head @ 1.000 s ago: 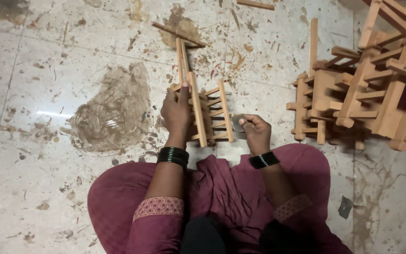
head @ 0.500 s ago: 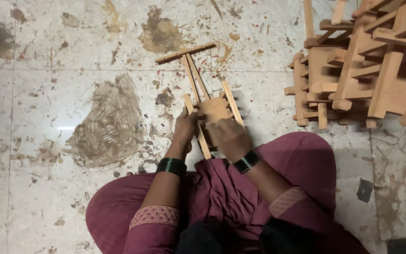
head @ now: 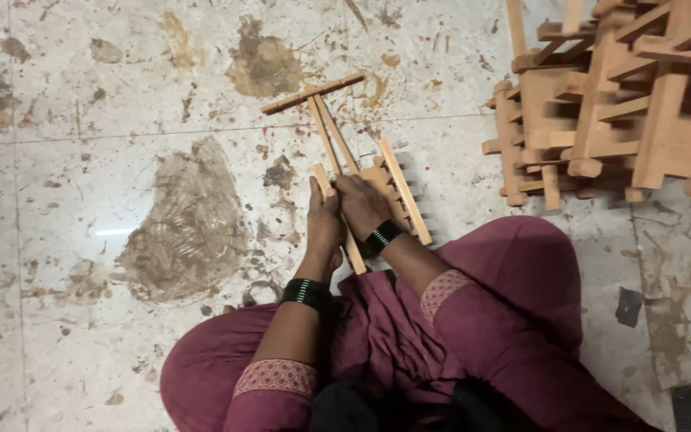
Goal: The person sits cross-legged on the floor and works on a small wooden chair frame, fitting and pressing wooden parts together and sanding surfaces with a small sanding block. They turn the chair over to work on different sides, then place the finished chair with a pile of similar wooden chairs.
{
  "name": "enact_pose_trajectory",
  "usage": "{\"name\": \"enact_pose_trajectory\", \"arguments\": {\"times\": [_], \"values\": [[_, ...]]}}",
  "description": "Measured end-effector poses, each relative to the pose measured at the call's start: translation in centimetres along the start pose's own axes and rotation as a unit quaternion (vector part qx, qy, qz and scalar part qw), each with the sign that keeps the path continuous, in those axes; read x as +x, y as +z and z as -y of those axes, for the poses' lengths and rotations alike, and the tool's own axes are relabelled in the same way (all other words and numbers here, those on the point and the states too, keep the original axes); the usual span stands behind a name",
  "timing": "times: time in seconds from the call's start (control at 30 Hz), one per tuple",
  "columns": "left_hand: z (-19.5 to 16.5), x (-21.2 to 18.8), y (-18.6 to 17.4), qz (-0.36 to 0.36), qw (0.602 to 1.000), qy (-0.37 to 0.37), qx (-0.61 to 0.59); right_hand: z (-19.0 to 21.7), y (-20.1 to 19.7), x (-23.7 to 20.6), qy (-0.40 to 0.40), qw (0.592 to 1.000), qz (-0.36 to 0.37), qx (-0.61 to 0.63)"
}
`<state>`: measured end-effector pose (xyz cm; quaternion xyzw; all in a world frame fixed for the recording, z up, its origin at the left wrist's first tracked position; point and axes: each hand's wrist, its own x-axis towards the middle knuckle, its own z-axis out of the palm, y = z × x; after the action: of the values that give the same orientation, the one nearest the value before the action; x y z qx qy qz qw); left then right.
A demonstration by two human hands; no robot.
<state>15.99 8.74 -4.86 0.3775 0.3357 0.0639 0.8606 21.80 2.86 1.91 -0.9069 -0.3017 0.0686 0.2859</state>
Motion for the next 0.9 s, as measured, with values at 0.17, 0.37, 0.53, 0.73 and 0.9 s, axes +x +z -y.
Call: {"name": "enact_pose_trajectory", "arguments": {"times": [0.17, 0.37, 0.53, 0.73, 0.9], "values": [[-0.1, 0.0, 0.0, -0.026, 0.999, -0.039, 0.009, 0.0, -0.5, 0.1, -0.027, 0.993, 0.029, -0.116], [0.5, 0.4, -0.2, -0.02, 0.999, 0.001, 0.031, -0.7, 0.0, 0.7, -0.142, 0.988, -0.041, -0.035], [0.1, 0.2, 0.0, -0.014, 1.0, 0.009, -0.006, -0.5, -0.8, -2.9, -0.062, 0.996, 0.019, -0.054], [-0.4, -0.1, 0.4, -0.021, 0.999, -0.021, 0.023, -0.8, -0.8, -2.7, 0.074, 0.988, 0.001, -0.139], [-0.1, 0.3, 0.1, -0.019, 0.999, 0.011, 0.031, -1.5, -1.5, -1.7, -0.065, 0.988, 0.03, -0.136]]}}
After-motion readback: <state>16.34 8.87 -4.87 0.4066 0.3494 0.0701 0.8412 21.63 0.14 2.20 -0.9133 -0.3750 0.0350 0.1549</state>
